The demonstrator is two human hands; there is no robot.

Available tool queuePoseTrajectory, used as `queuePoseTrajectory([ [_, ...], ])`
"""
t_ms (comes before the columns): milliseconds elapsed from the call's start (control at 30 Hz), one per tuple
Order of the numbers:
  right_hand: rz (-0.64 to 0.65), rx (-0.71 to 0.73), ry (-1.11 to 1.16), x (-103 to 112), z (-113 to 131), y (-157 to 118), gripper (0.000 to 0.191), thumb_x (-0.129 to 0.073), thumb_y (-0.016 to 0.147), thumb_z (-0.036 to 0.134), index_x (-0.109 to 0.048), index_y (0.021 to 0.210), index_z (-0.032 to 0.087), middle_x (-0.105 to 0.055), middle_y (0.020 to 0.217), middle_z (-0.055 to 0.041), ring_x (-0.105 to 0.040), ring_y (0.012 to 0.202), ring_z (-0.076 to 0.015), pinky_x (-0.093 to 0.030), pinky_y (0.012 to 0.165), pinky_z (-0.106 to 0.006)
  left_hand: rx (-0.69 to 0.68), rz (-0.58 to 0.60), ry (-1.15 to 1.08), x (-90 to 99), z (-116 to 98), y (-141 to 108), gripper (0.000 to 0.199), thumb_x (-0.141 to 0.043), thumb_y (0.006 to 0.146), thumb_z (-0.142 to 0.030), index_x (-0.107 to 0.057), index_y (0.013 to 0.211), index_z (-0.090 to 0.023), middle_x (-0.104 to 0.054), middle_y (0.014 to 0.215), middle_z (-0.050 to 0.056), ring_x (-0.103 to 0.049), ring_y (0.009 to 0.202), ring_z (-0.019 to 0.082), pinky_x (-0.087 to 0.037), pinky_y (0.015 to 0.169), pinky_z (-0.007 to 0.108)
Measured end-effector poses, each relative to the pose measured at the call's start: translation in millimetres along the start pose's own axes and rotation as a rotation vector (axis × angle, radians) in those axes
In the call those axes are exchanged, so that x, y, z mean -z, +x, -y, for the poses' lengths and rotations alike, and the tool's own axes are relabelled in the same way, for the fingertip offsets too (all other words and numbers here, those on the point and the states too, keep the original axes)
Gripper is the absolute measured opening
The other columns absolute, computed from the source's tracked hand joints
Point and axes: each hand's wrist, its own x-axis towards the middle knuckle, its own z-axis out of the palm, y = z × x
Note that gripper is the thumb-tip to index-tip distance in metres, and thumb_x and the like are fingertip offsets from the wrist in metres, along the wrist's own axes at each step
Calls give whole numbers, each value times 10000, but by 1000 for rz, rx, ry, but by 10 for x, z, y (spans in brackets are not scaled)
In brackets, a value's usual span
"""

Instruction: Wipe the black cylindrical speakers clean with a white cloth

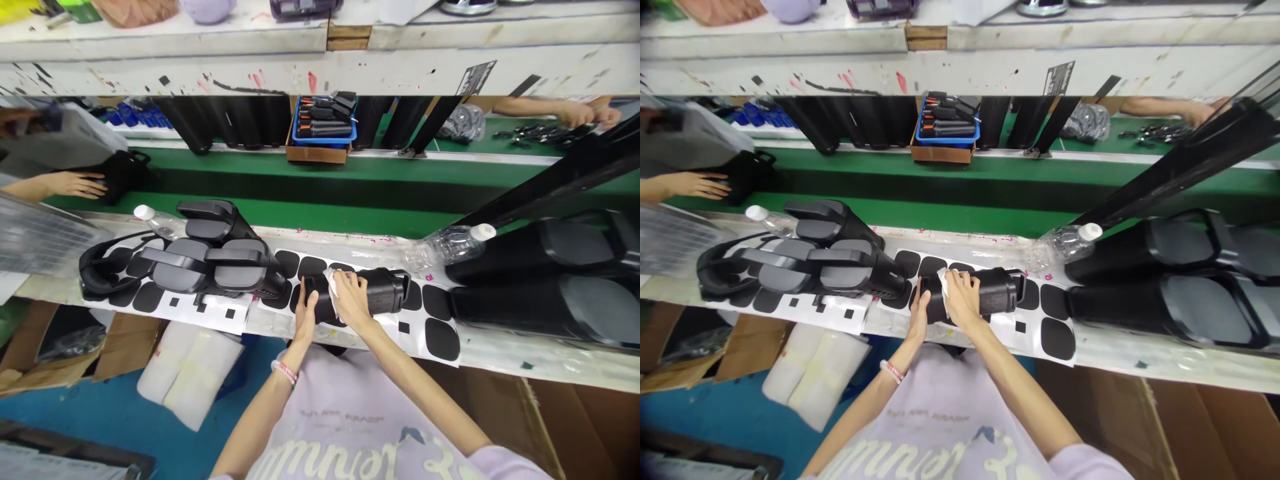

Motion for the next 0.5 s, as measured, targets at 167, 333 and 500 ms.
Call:
queuePoseTrajectory([
  [167, 44, 47, 66, 192, -291, -136, 353, -267, 982, 266, -514, 1224, 194, -632, 1184, -99, -554, 1099, -219, -410, 931, -367, -14, 10, -5, 16, 15, 4, 619, -507, 901, -474, -366, 1464, -256, -337, 1555, 9, -251, 1454, 207, -209, 1188, 311],
  [333, 114, 275, -42, 154, -279, -333, 402, -362, 907, 130, -491, 1287, 148, -392, 1502, -102, -302, 1380, -277, -178, 1110, -500, -36, -1, -12, 6, 62, 3, 617, -516, 900, -448, -365, 1464, -248, -320, 1562, 10, -254, 1453, 194, -195, 1191, 298],
  [500, 9, 100, -61, -2, 13, -201, 394, -386, 897, 146, -501, 1272, 111, -480, 1413, -165, -387, 1273, -320, -221, 1057, -523, -26, -13, -20, -15, 86, 2, 633, -499, 904, -456, -342, 1475, -230, -341, 1553, 27, -280, 1443, 199, -224, 1181, 307],
])
